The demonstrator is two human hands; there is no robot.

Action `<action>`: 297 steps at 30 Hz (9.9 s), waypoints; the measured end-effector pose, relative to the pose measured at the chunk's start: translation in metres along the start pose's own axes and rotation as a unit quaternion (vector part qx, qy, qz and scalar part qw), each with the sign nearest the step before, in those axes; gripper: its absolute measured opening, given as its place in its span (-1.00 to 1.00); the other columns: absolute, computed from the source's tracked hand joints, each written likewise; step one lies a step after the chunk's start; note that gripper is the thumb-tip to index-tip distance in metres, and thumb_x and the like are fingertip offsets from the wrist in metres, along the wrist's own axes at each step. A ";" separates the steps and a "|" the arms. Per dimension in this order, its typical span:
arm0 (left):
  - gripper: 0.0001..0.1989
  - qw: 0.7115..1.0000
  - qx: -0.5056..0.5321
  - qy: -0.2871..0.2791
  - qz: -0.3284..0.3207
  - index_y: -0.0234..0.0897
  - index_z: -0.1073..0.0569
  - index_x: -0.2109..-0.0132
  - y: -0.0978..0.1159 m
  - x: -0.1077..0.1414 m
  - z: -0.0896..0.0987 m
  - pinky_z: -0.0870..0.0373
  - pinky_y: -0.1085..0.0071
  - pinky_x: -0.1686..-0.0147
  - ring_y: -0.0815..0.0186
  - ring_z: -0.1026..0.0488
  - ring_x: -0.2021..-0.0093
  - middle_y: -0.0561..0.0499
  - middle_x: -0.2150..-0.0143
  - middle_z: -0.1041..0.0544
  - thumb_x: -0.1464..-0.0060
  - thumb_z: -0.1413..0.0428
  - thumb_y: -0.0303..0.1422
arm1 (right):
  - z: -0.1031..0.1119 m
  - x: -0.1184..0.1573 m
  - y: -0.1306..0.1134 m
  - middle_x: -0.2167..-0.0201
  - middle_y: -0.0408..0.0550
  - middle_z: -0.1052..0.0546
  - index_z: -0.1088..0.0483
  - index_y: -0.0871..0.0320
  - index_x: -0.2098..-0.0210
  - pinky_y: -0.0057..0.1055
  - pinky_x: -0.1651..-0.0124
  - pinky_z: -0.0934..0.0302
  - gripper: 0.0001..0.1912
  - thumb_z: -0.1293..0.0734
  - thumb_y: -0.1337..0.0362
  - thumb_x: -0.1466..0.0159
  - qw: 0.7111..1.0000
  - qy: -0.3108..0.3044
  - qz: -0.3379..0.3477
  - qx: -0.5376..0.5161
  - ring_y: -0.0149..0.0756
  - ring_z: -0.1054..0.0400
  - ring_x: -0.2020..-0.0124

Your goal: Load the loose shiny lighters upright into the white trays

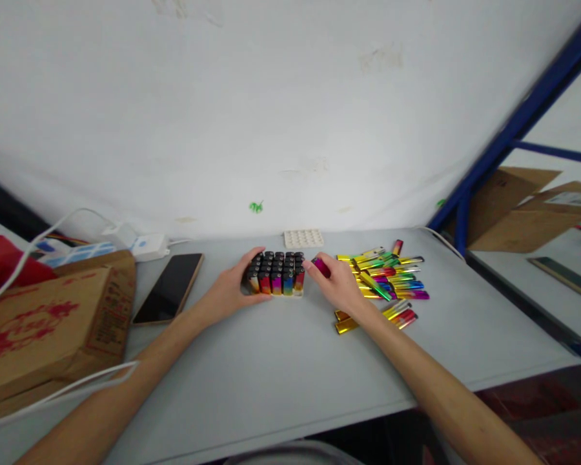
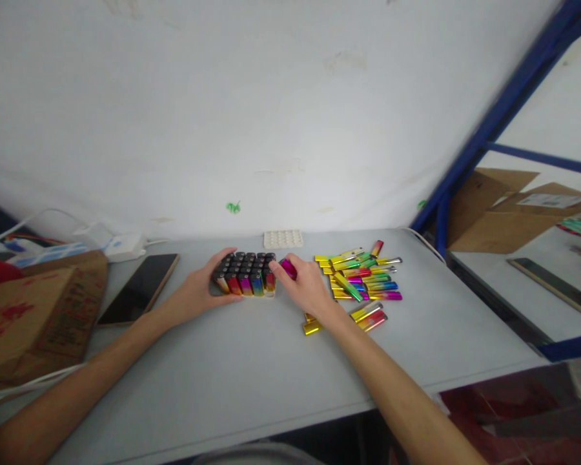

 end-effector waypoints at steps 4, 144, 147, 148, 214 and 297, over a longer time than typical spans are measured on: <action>0.03 1.000 -0.001 0.001 0.010 -0.16 -0.09 -0.54 0.001 0.001 0.000 -0.38 0.10 -0.37 -0.07 -0.45 -0.38 -0.16 -0.47 -0.38 -0.07 -0.37 -0.03 | 0.007 0.007 -0.020 0.36 -0.11 -0.47 -0.37 0.09 0.25 -0.39 0.21 -0.14 -0.64 -0.13 0.06 -0.58 0.994 -0.028 0.097 0.041 -0.29 -0.33 0.33; -0.36 0.996 -0.071 0.000 -0.055 -0.18 -0.51 -0.19 0.012 0.005 -0.036 -0.31 -0.07 -0.44 -0.13 -0.35 -0.41 -0.23 -0.38 -0.37 -0.07 -0.36 0.05 | 0.086 -0.003 0.061 0.51 -0.13 -0.52 -0.64 0.18 0.04 -0.36 0.43 -0.14 -0.44 -0.43 -0.19 -0.29 0.988 0.067 -0.100 -0.101 -0.27 -0.30 0.50; -0.34 0.997 -0.063 0.000 -0.054 -0.18 -0.50 -0.19 0.014 -0.003 -0.042 -0.32 -0.06 -0.44 -0.14 -0.34 -0.42 -0.22 -0.40 -0.35 -0.05 -0.40 0.03 | 0.051 -0.029 0.043 0.50 -0.16 -0.42 -0.57 0.14 0.32 -0.37 0.36 -0.17 -0.46 -0.44 -0.25 -0.25 0.985 0.068 -0.059 -0.147 -0.29 -0.25 0.43; -0.35 0.997 -0.064 -0.001 -0.052 -0.18 -0.50 -0.20 0.016 -0.004 -0.045 -0.31 -0.07 -0.44 -0.14 -0.34 -0.42 -0.23 -0.41 -0.34 -0.06 -0.40 0.01 | 0.038 -0.034 0.037 0.49 -0.15 -0.41 -0.50 0.12 0.40 -0.37 0.33 -0.20 -0.44 -0.42 -0.29 -0.25 0.985 0.065 -0.045 -0.155 -0.28 -0.27 0.40; -0.23 0.999 -0.020 -0.012 -0.021 -0.16 -0.59 -0.19 0.019 0.001 -0.042 -0.26 -0.10 -0.45 -0.14 -0.35 -0.39 -0.21 -0.37 -0.43 0.13 -0.52 0.04 | -0.017 0.006 -0.025 0.36 -0.05 -0.47 -0.38 0.08 0.36 -0.36 0.19 -0.25 -0.56 -0.17 -0.02 -0.55 0.996 -0.027 0.083 0.013 -0.22 -0.38 0.29; -0.26 0.996 -0.056 -0.016 -0.067 -0.21 -0.43 -0.33 0.026 0.006 -0.042 -0.10 -0.15 -0.52 -0.13 -0.31 -0.43 -0.24 -0.40 -0.40 -0.17 -0.31 0.12 | -0.034 0.003 0.016 0.59 -0.37 -0.07 -0.27 0.04 0.34 -0.51 0.62 0.21 -0.41 -0.43 -0.34 -0.23 0.879 -0.065 -0.191 -0.432 -0.50 0.13 0.65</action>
Point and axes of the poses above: each hand's wrist, its own x-axis away from the middle knuckle, its own z-axis out of the back of the hand, y = z × x, the point moved 9 cm from there along -x, towards the middle knuckle
